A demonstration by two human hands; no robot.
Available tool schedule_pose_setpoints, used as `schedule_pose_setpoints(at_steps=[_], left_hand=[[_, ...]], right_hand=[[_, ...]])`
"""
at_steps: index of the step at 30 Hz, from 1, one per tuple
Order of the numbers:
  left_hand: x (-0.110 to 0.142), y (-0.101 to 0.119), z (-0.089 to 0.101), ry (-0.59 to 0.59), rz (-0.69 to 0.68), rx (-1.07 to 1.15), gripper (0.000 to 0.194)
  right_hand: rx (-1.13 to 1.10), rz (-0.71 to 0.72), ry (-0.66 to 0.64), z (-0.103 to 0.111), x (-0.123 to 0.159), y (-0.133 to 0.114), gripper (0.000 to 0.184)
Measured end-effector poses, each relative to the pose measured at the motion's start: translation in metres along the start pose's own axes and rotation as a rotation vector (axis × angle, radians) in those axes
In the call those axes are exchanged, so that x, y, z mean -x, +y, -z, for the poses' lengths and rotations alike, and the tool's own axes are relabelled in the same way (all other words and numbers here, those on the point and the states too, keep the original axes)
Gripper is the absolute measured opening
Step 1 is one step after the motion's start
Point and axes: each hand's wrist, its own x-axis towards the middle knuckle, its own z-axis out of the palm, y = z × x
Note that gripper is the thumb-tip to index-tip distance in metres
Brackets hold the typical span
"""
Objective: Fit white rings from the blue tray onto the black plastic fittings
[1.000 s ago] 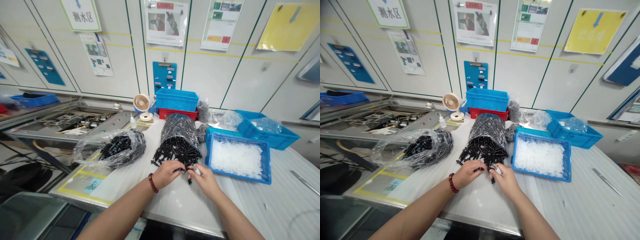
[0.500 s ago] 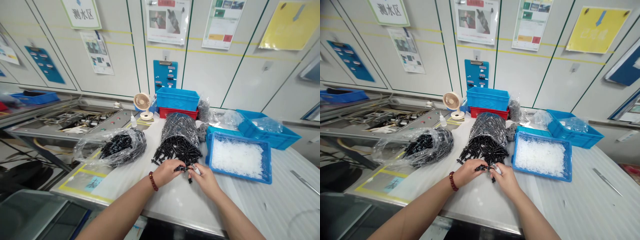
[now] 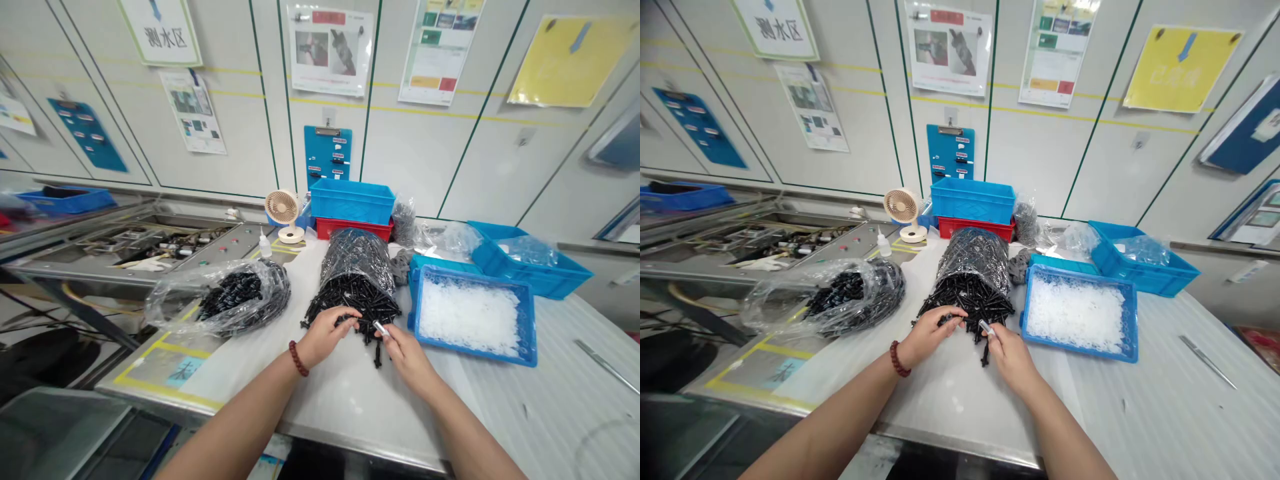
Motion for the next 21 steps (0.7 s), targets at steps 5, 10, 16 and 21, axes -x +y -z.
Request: schedule_pose_setpoints(at_steps=[5, 10, 16, 21], left_hand=[[-0.001, -0.003, 0.0, -0.043, -0.051, -0.079, 0.022], [-0.001, -0.004, -0.001, -0.093, -0.08, -0.123, 0.018], [0.0, -0.009, -0.005, -0.152, -0.135, -0.209, 0.017], [0.0, -0.012, -0.008, -0.178, -0.153, -0.231, 0.018]], right_hand=[[0.025, 0.008, -0.041, 0.0, -0.001, -0.003, 0.029], [0.117, -0.005, -0.078, -0.001, 0.0, -0.001, 0.027], [0.278, -0.058, -0.111, -0.002, 0.001, -0.003, 0.021], [0.317, -0.058, -0.14, -0.002, 0.0, -0.009, 0.018]])
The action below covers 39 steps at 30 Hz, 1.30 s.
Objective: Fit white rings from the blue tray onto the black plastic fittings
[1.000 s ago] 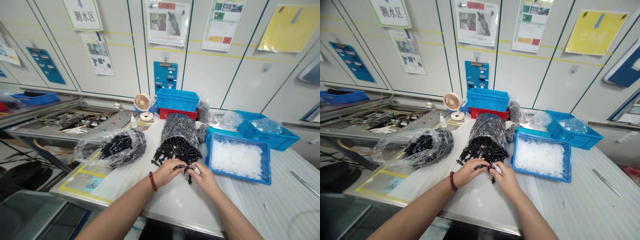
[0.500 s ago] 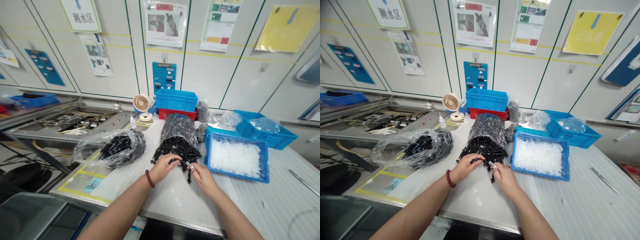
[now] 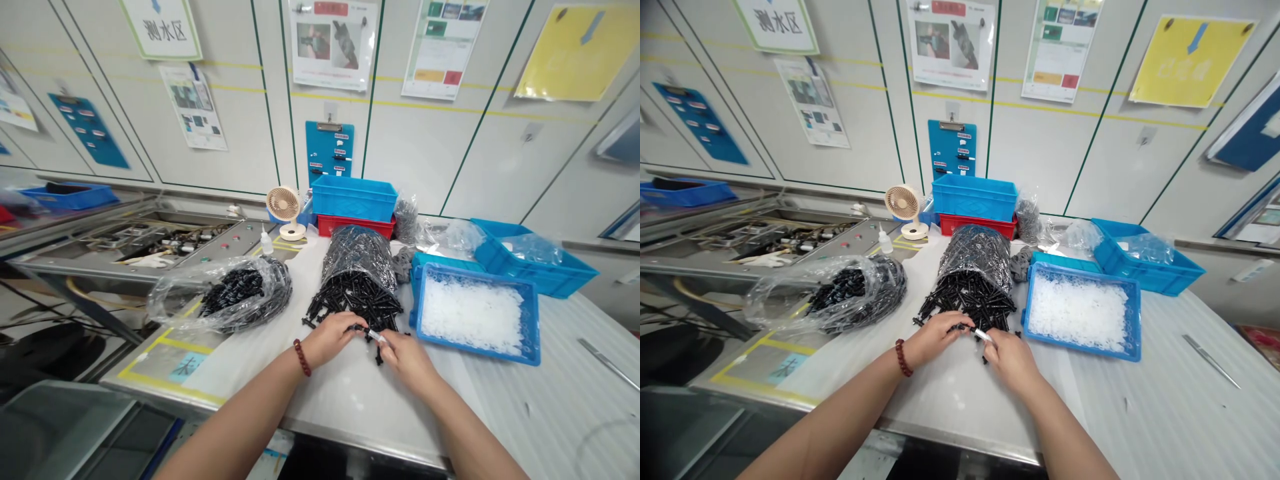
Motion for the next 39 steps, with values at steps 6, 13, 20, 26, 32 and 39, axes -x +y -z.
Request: schedule_pose_setpoints(at_steps=[6, 13, 20, 26, 32, 39], left_hand=[[-0.001, 0.003, 0.0011, -0.03, 0.057, 0.062, 0.013], [-0.0012, 0.0058, 0.0029, -0.027, 0.082, 0.112, 0.013], [-0.0012, 0.0067, 0.0019, -0.066, 0.075, 0.114, 0.014], [-0.001, 0.0084, 0.0022, -0.1, 0.051, 0.117, 0.017], [-0.0004, 0.0089, 0.0025, -0.073, 0.063, 0.141, 0.016], [-0.0006, 0.0093, 0.0018, -0.083, 0.091, 0.2, 0.016]], right_hand=[[-0.005, 0.01, -0.003, 0.0004, 0.0019, -0.0009, 0.02], [0.034, -0.03, 0.006, -0.0004, 0.0013, -0.0009, 0.024], [0.118, -0.072, -0.003, -0.0004, 0.0015, -0.0042, 0.03], [0.184, -0.093, 0.003, -0.0002, 0.0026, -0.0062, 0.034], [0.211, -0.106, 0.007, 0.0011, 0.0022, -0.0056, 0.036], [0.216, -0.103, 0.017, 0.0008, 0.0026, -0.0052, 0.038]])
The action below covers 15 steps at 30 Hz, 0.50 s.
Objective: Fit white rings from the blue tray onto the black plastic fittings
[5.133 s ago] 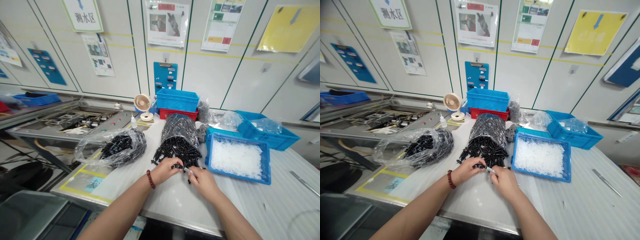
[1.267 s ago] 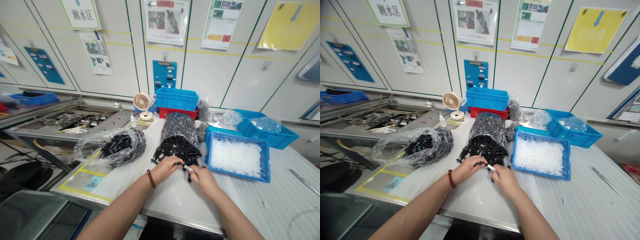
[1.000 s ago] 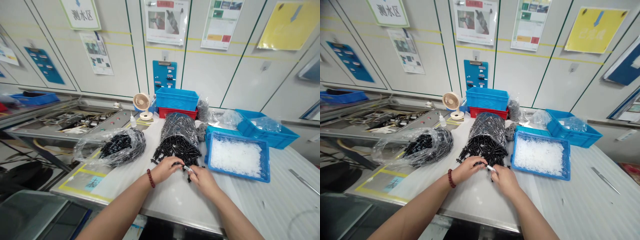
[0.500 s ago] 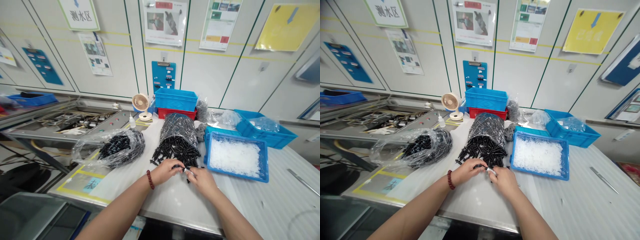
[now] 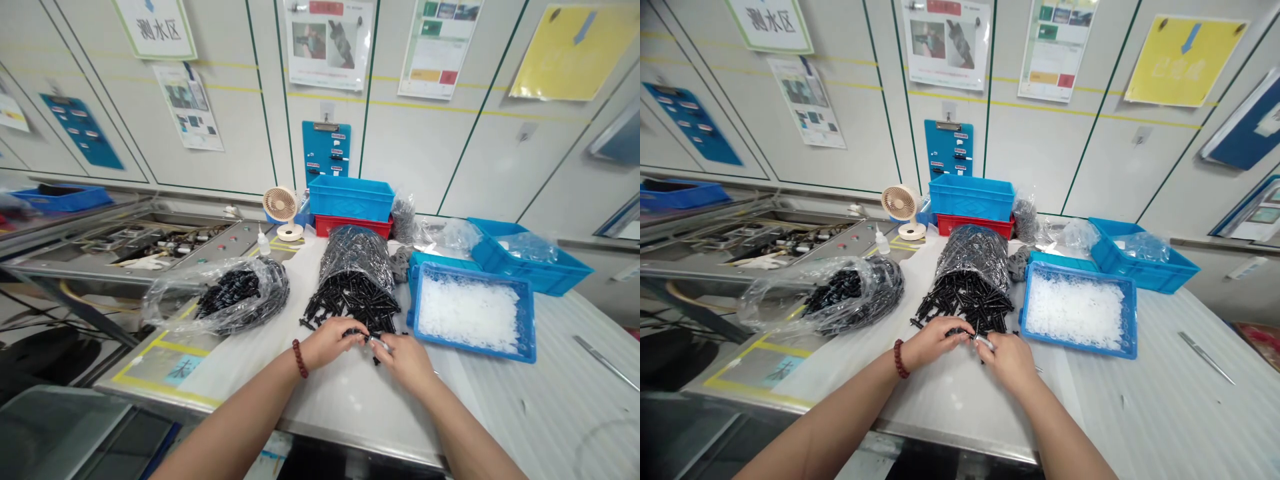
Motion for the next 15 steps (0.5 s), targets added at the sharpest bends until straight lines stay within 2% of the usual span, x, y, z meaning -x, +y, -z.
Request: schedule_pose_setpoints(at_steps=[8, 15], left_hand=[[0.0013, -0.004, -0.0045, -0.019, 0.084, 0.205, 0.02], [-0.0013, -0.0012, -0.0054, -0.004, 0.108, 0.263, 0.022]], right_hand=[[0.033, -0.017, -0.011, -0.0031, -0.0007, 0.0001, 0.039], [0.032, -0.057, 0.013, -0.006, -0.001, -0.0011, 0.042]])
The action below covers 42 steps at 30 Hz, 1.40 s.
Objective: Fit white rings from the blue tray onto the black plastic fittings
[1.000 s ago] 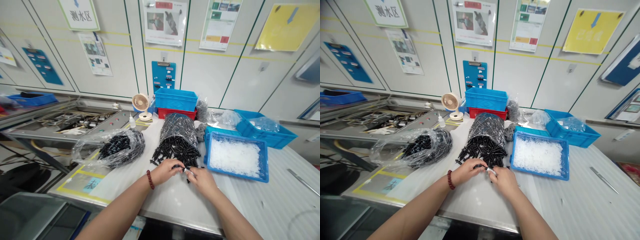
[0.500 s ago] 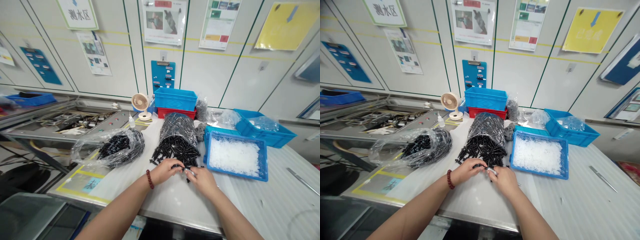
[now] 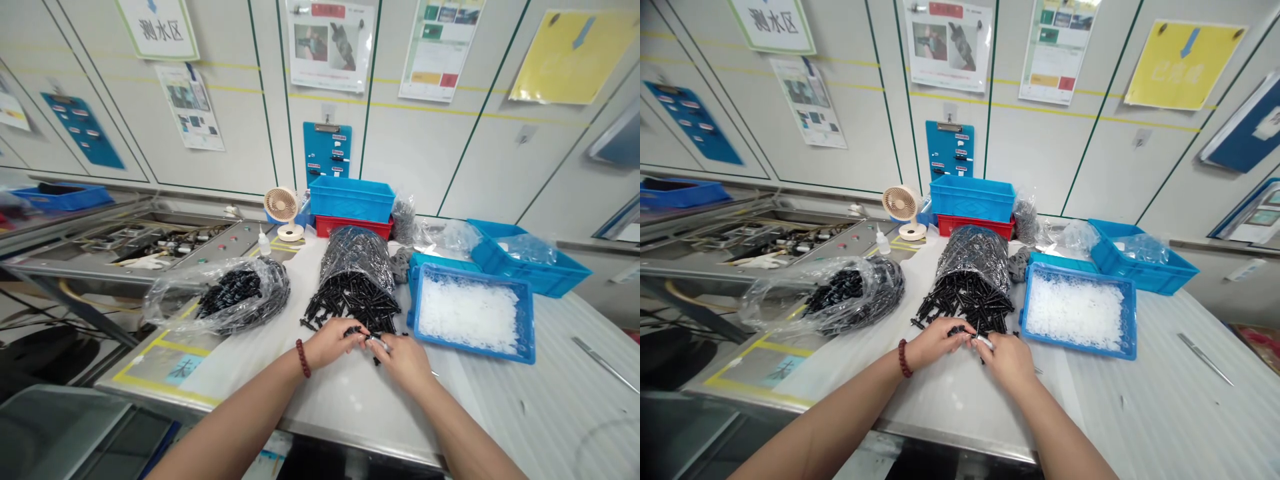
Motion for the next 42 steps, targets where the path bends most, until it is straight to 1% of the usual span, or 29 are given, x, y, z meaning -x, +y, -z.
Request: schedule_pose_setpoints(at_steps=[4, 8, 10, 12, 15, 18, 25, 29, 35, 42], left_hand=[[-0.001, -0.001, 0.001, 0.046, 0.001, 0.079, 0.025], [-0.003, -0.002, 0.004, 0.106, 0.047, 0.197, 0.034], [-0.004, -0.001, 0.005, 0.149, 0.084, 0.255, 0.039], [-0.004, 0.0, 0.004, 0.16, 0.112, 0.311, 0.043], [-0.004, 0.001, 0.0, 0.102, 0.122, 0.37, 0.043], [-0.003, 0.002, -0.005, 0.051, 0.126, 0.418, 0.041], [-0.002, 0.006, -0.007, 0.005, 0.146, 0.564, 0.044], [-0.002, 0.006, -0.007, -0.006, 0.161, 0.647, 0.044], [0.001, 0.008, -0.01, -0.011, 0.204, 0.765, 0.042], [0.001, 0.012, -0.01, -0.045, 0.219, 0.851, 0.039]], right_hand=[[-0.065, 0.027, 0.018, 0.0, -0.002, 0.001, 0.035], [-0.139, 0.037, 0.038, 0.001, -0.003, 0.007, 0.024], [-0.207, 0.041, 0.078, 0.001, -0.004, 0.009, 0.021], [-0.312, 0.061, 0.155, -0.001, -0.004, 0.011, 0.02], [-0.45, 0.138, 0.259, -0.002, -0.004, 0.01, 0.021], [-0.481, 0.222, 0.304, -0.002, -0.002, 0.008, 0.019], [-0.515, 0.241, 0.392, 0.0, 0.0, 0.006, 0.018], [-0.545, 0.291, 0.406, -0.001, -0.001, 0.006, 0.019], [-0.519, 0.296, 0.411, -0.003, 0.0, 0.007, 0.02], [-0.492, 0.409, 0.439, -0.005, 0.0, 0.007, 0.022]])
